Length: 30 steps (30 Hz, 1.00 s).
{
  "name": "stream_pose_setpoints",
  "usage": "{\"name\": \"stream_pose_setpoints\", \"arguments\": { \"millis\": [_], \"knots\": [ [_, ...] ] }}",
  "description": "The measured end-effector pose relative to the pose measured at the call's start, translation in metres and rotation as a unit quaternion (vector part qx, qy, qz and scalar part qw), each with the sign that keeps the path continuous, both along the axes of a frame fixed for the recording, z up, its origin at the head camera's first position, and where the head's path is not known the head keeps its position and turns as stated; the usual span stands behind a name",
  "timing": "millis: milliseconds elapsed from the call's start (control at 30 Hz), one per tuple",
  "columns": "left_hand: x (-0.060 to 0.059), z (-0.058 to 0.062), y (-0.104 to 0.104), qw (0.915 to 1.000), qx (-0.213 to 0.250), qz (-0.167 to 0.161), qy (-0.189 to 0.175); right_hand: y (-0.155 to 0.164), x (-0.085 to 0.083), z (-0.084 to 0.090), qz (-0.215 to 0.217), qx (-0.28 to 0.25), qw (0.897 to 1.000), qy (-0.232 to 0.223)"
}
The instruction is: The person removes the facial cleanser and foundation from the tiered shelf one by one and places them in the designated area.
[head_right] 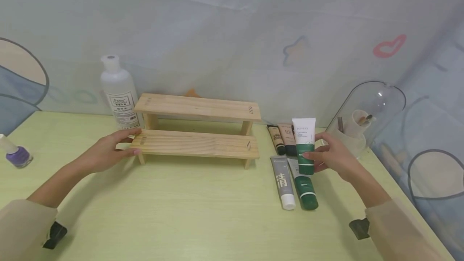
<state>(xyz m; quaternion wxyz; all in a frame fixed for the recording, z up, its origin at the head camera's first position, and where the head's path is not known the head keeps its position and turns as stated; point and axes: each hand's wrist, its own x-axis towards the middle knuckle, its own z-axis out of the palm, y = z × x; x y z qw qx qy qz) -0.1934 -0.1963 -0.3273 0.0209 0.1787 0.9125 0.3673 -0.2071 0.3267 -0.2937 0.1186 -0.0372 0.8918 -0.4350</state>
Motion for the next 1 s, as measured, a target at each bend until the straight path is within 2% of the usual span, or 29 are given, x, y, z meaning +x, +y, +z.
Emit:
{"name": "stream_pose_setpoints", "arguments": {
  "millis": [200, 533, 1000],
  "knots": [
    [0.000, 0.000, 0.000, 1.0000, 0.000, 0.002, 0.000, 0.023, 0.005, -0.005, -0.011, -0.009, 1.000, -0.027],
    [0.000, -0.001, 0.000, 1.0000, 0.002, -0.001, 0.003, 0.050, 0.021, -0.011, -0.001, -0.030, 0.997, -0.077],
    [-0.001, -0.001, 0.000, 1.0000, -0.002, -0.001, 0.008, 0.061, 0.033, -0.031, 0.003, -0.044, 0.991, -0.130]
  ]
}}
